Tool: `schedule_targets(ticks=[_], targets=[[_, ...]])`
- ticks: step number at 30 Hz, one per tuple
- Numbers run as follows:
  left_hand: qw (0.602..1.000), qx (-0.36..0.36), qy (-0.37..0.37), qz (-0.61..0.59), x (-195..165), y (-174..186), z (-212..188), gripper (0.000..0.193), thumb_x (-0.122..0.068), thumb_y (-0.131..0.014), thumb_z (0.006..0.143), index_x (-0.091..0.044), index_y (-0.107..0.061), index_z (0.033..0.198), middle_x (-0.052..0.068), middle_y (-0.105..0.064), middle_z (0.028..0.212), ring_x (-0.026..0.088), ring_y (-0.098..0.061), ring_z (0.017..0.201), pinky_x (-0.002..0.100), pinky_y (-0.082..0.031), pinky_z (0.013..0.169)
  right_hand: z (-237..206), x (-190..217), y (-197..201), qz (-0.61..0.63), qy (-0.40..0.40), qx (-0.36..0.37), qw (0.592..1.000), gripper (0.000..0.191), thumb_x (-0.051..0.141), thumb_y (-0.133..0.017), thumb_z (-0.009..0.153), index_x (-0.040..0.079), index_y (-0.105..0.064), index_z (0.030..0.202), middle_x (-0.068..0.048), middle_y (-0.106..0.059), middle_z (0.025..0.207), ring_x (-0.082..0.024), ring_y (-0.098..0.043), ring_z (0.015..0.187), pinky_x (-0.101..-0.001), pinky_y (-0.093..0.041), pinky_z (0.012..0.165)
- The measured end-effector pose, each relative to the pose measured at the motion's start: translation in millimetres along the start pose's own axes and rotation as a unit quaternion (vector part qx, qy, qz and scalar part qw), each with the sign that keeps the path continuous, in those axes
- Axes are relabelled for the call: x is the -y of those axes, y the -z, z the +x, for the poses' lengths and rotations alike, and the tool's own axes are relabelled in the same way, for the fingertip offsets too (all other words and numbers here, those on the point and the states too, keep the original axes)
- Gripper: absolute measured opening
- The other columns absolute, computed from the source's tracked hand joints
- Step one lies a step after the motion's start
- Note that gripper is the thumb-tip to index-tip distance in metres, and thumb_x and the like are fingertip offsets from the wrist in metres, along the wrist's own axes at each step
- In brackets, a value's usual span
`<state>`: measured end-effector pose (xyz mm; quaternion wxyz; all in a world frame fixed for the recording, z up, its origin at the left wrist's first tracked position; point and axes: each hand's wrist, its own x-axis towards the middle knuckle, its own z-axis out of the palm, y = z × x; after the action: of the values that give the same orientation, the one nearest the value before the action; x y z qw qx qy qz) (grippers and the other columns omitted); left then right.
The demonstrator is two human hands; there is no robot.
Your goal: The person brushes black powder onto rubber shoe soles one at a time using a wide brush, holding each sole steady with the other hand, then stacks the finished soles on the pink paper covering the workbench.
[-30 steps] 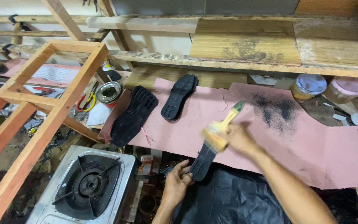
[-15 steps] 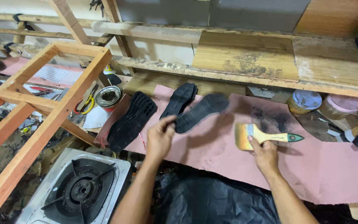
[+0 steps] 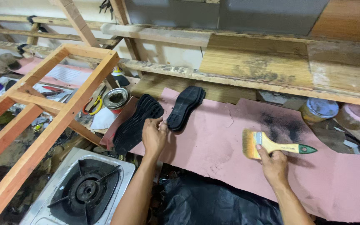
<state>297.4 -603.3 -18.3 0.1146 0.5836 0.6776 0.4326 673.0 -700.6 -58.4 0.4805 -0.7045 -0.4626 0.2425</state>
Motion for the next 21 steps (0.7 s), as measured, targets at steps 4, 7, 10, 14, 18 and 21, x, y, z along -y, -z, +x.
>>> schedule_targets(ticks=[4, 7, 10, 14, 18, 21], targets=[[0.991, -0.032, -0.105, 0.08, 19.5, 8.5, 10.8, 0.026, -0.018, -0.068, 0.091, -0.005, -0.075, 0.112, 0.014, -0.066, 0.125, 0.035, -0.058, 0.116, 0.045, -0.05, 0.097, 2.9, -2.9, -5.0, -0.075, -0.036, 0.006, 0.997, 0.039, 0.037, -0.068, 0.097, -0.001, -0.077, 0.099, -0.012, -0.071, 0.07, -0.019, -0.064, 0.06, -0.0357, -0.05, 0.059], [0.964, -0.01, -0.206, 0.166, 27.6, 8.4, 35.9, 0.036, -0.018, -0.069, 0.087, -0.004, -0.071, 0.12, 0.014, -0.062, 0.135, 0.036, -0.054, 0.125, 0.049, -0.048, 0.096, 2.2, -4.4, -6.9, -0.051, -0.016, -0.008, 0.999, 0.04, 0.038, -0.069, 0.096, -0.002, -0.076, 0.097, -0.012, -0.072, 0.071, -0.018, -0.064, 0.061, -0.0349, -0.05, 0.06], [0.907, 0.012, -0.308, 0.286, 25.0, 5.4, 57.9, 0.044, -0.023, -0.07, 0.087, -0.004, -0.066, 0.128, 0.015, -0.059, 0.139, 0.039, -0.05, 0.129, 0.052, -0.046, 0.089, 0.5, -5.3, -5.7, -0.038, -0.021, -0.01, 0.999, 0.043, 0.042, -0.069, 0.094, -0.001, -0.076, 0.096, -0.011, -0.072, 0.071, -0.018, -0.065, 0.062, -0.036, -0.05, 0.06], [0.883, 0.042, -0.315, 0.345, 18.0, 6.0, 63.0, 0.044, -0.022, -0.07, 0.085, -0.01, -0.065, 0.127, 0.009, -0.063, 0.13, 0.034, -0.053, 0.126, 0.051, -0.046, 0.093, -3.0, -2.7, -0.5, -0.09, -0.025, -0.015, 0.995, 0.049, 0.048, -0.068, 0.091, 0.0, -0.076, 0.096, -0.012, -0.073, 0.071, -0.02, -0.069, 0.064, -0.0378, -0.052, 0.063], [0.888, 0.143, -0.247, 0.362, 13.0, 17.7, 50.3, 0.044, -0.02, -0.074, 0.079, -0.012, -0.068, 0.121, 0.009, -0.064, 0.115, 0.03, -0.059, 0.112, 0.047, -0.049, 0.092, -8.8, 2.4, 3.9, -0.107, -0.072, 0.007, 0.992, 0.049, 0.05, -0.066, 0.091, 0.003, -0.077, 0.097, -0.016, -0.074, 0.072, -0.027, -0.071, 0.067, -0.0414, -0.053, 0.066], [0.929, 0.13, -0.217, 0.271, 10.1, 37.6, 40.2, 0.024, -0.017, -0.073, 0.085, -0.01, -0.071, 0.107, 0.013, -0.065, 0.111, 0.034, -0.064, 0.104, 0.047, -0.053, 0.086, -11.5, 3.1, 5.5, -0.08, -0.033, -0.008, 0.996, 0.048, 0.05, -0.067, 0.088, 0.004, -0.076, 0.101, -0.012, -0.076, 0.076, -0.024, -0.072, 0.071, -0.04, -0.053, 0.068]])
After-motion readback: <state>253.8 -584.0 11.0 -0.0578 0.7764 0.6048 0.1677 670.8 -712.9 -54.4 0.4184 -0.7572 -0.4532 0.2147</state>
